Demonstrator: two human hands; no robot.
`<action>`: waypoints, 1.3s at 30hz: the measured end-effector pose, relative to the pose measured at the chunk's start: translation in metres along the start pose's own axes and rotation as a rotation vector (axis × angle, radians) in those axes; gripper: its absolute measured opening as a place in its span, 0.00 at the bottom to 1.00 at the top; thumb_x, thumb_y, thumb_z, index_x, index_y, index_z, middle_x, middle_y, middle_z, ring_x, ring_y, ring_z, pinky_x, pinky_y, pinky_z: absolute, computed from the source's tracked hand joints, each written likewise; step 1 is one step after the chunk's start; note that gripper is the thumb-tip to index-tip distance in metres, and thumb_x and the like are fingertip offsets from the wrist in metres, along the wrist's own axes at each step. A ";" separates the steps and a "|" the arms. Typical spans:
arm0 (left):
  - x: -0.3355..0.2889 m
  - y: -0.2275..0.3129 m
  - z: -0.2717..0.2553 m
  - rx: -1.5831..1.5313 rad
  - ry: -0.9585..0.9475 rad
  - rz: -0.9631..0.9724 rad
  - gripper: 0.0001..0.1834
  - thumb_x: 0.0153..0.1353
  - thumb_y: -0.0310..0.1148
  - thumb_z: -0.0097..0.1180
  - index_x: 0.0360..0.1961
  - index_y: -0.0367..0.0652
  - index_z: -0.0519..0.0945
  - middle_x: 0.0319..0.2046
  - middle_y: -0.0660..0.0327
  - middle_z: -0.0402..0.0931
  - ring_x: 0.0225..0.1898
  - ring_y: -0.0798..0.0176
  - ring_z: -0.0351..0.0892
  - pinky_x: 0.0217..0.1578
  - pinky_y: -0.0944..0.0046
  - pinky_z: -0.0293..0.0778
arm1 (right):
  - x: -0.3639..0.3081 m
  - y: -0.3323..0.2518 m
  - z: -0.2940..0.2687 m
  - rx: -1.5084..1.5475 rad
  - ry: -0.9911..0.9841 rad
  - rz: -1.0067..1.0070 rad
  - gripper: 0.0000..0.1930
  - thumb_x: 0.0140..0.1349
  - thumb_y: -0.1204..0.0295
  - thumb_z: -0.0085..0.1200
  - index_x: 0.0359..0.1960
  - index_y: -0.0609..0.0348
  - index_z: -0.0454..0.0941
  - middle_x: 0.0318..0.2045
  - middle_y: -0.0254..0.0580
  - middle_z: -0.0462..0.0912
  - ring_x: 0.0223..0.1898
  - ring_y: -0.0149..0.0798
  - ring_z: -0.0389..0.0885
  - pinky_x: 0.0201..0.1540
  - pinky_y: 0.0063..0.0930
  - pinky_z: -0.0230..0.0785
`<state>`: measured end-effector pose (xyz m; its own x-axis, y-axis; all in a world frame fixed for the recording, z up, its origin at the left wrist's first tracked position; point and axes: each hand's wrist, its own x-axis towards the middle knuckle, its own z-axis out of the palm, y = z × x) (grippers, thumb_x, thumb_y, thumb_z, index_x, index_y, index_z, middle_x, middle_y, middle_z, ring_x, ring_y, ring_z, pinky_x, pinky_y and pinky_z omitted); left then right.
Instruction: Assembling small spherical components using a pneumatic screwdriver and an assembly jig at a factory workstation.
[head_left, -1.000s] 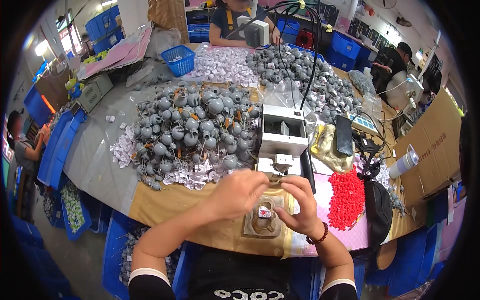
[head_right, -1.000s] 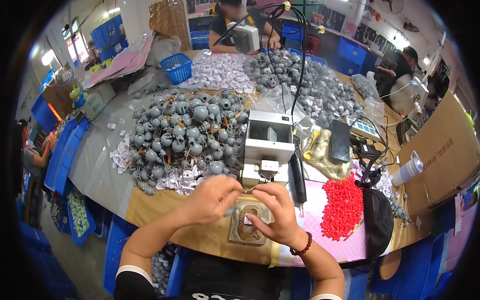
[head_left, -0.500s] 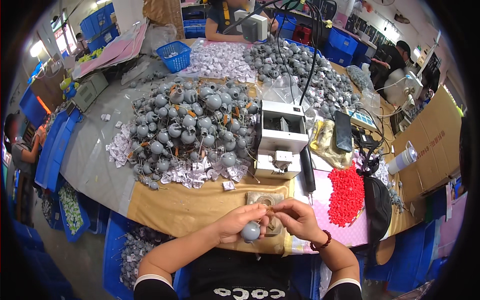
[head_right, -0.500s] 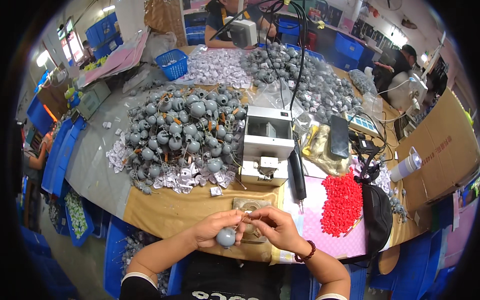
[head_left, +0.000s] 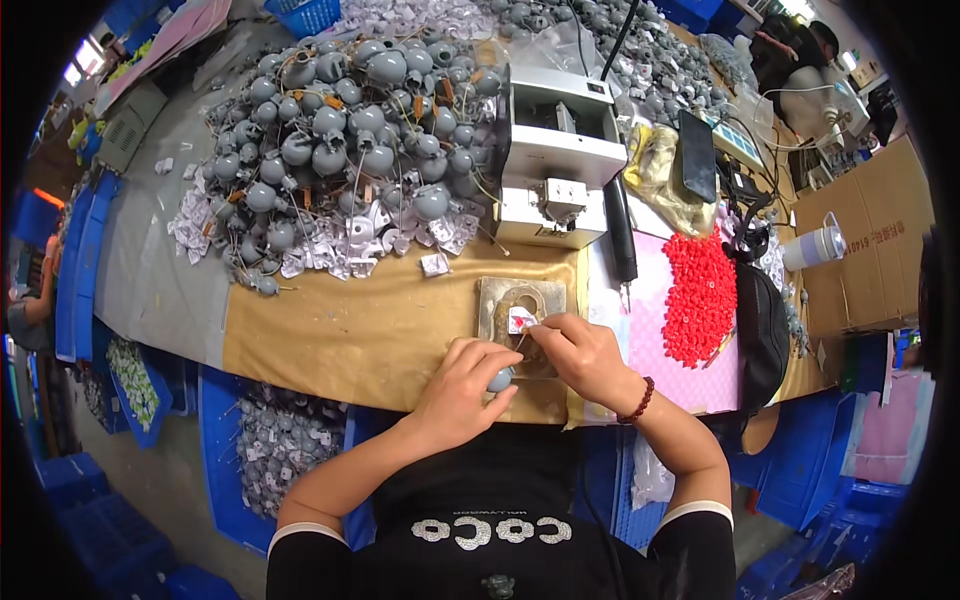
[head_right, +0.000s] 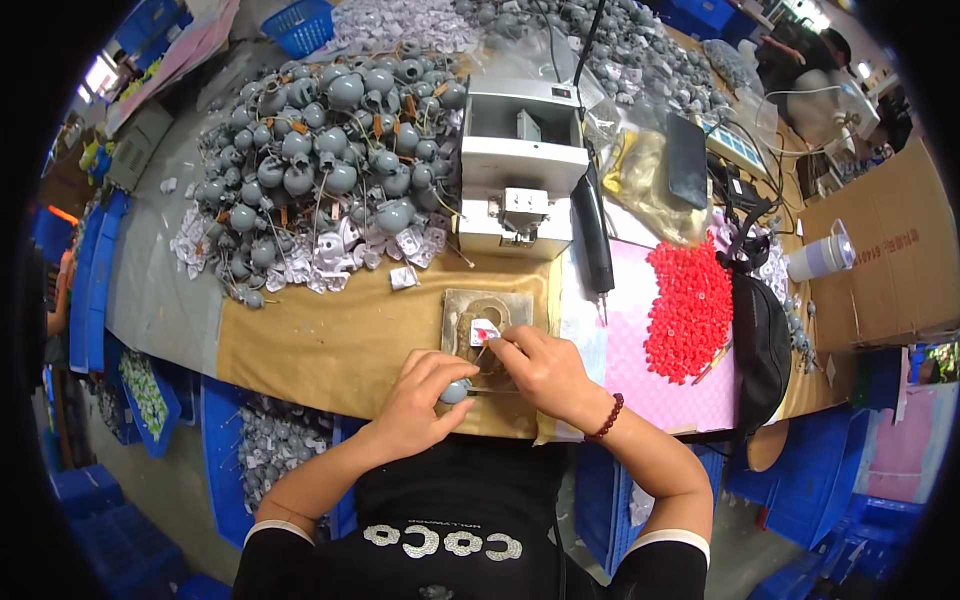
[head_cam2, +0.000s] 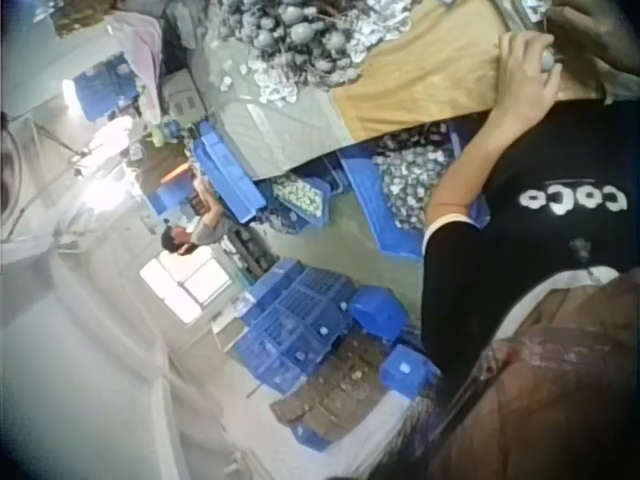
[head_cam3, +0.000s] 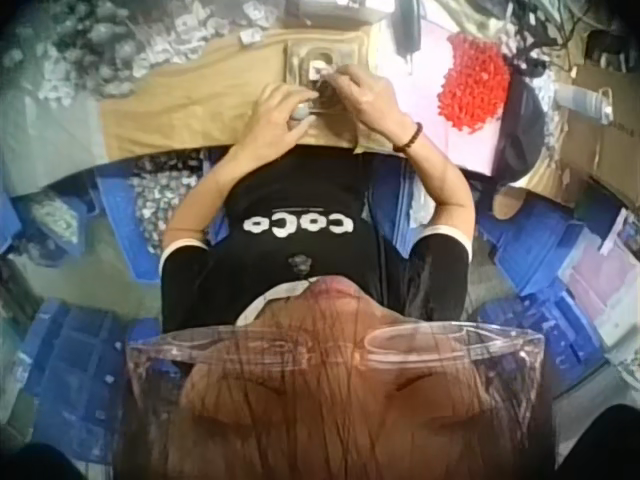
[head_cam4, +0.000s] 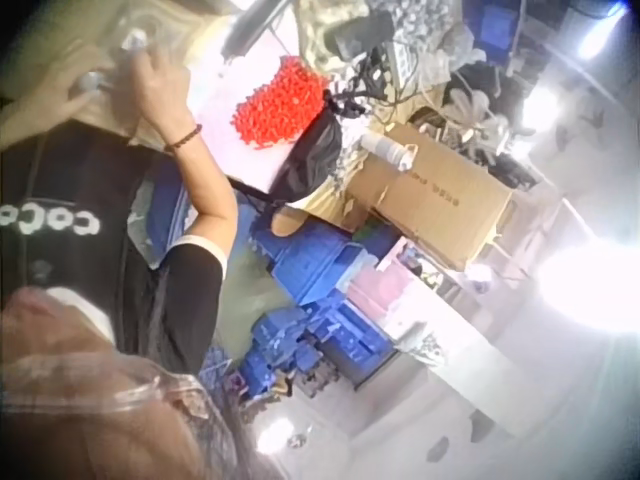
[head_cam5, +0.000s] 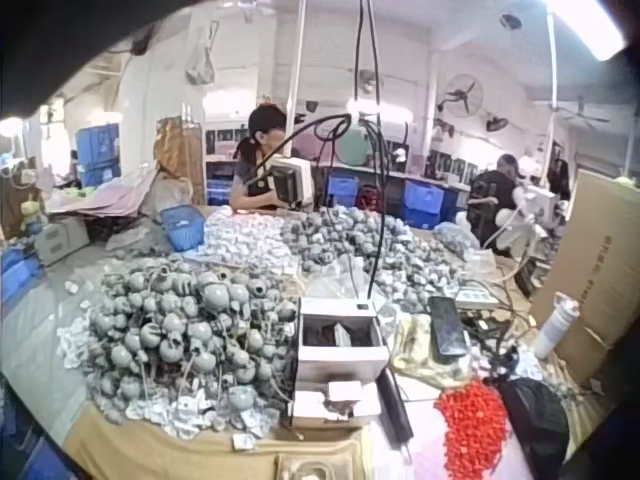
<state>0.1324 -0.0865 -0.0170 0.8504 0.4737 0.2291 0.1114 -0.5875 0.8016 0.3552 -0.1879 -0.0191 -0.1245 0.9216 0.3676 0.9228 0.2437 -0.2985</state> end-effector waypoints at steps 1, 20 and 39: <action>0.001 0.000 0.000 0.008 0.002 0.005 0.22 0.57 0.28 0.68 0.54 0.42 0.80 0.51 0.54 0.78 0.54 0.47 0.73 0.57 0.51 0.71 | 0.001 0.000 0.002 -0.007 0.000 0.003 0.16 0.56 0.76 0.60 0.47 0.58 0.82 0.40 0.40 0.82 0.35 0.41 0.86 0.32 0.32 0.79; 0.020 -0.004 0.003 0.512 0.097 0.051 0.28 0.53 0.27 0.65 0.58 0.44 0.79 0.56 0.53 0.76 0.61 0.46 0.71 0.62 0.41 0.65 | 0.012 -0.014 -0.005 -0.132 -0.316 0.054 0.21 0.52 0.77 0.59 0.51 0.62 0.81 0.51 0.46 0.77 0.50 0.45 0.80 0.43 0.36 0.79; 0.032 -0.030 0.021 0.552 0.035 0.202 0.24 0.52 0.28 0.68 0.53 0.46 0.83 0.50 0.58 0.76 0.64 0.53 0.71 0.66 0.30 0.58 | -0.037 0.049 0.008 0.326 0.178 0.437 0.17 0.59 0.82 0.64 0.48 0.59 0.74 0.46 0.44 0.79 0.43 0.40 0.80 0.44 0.31 0.77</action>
<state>0.1671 -0.0673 -0.0454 0.8663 0.3327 0.3727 0.2081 -0.9185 0.3362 0.4019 -0.2073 -0.0542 0.3324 0.8995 0.2836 0.7114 -0.0417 -0.7015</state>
